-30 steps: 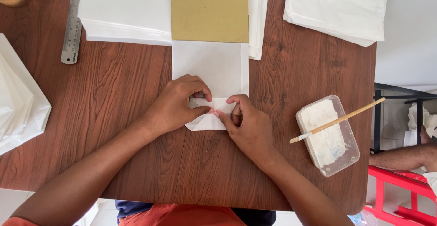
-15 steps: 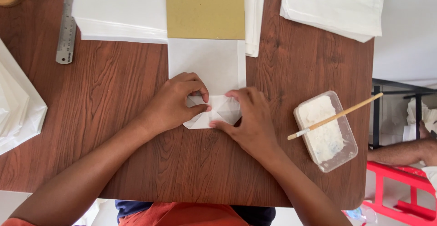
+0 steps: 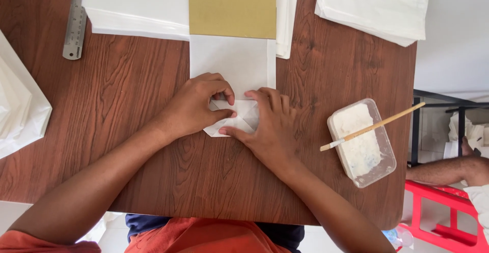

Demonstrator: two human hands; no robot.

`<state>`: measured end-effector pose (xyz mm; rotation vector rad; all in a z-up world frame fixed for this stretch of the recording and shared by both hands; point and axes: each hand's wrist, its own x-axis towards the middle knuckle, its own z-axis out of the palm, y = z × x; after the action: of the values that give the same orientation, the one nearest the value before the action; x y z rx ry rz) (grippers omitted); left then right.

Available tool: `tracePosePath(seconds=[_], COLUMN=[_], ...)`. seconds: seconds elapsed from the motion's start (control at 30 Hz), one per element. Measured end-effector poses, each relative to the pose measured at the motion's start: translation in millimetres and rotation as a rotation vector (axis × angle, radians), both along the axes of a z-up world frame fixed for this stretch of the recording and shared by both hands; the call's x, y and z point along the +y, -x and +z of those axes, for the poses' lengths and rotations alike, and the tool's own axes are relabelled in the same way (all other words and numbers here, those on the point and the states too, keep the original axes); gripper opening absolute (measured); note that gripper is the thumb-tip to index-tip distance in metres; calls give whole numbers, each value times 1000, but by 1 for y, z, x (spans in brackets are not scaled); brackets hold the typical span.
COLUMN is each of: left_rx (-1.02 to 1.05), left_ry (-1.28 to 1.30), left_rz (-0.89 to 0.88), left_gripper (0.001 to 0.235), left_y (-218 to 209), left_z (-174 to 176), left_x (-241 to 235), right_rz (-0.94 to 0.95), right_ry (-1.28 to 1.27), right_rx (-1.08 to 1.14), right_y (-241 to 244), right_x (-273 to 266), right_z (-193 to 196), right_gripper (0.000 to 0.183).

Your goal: A person is manually assembling a paper bag by folding paper and applying glue with a brush.

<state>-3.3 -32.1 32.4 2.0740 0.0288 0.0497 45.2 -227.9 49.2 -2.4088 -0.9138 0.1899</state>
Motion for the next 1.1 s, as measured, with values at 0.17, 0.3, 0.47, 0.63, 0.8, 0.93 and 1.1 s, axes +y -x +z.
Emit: tracePosePath(seconds=[0.17,0.3,0.47,0.63,0.8,0.93,1.1], left_rx=[-7,-8,14,122,90,61,13], left_ry=[17,19,-8,-60,-274,-317,-276], left_rz=[3,-19,-87,-236,-266,-216,-248], left_gripper=[18,18,26,57,71,72,57], left_y=[0,-1,3,11,14,17,13], left_z=[-2,-2,17,44,32,37,21], left_x=[1,3,4,9,10,13,14], right_rz=[-72,-42,-62,-29,72,81,83], right_ry=[-105,-46,-77,-130,-175,-159,-183], right_rx=[83,70,66,43,11,-15,-47], right_y=[-14,-9,-11,-19,-26,-23,-18], right_x=[-4,-7,-4,-11,-18,-18,-17], right_z=[-11,-8,-6,-12,-11,-12,-8], right_gripper=[70,75,73,50,34,33,24])
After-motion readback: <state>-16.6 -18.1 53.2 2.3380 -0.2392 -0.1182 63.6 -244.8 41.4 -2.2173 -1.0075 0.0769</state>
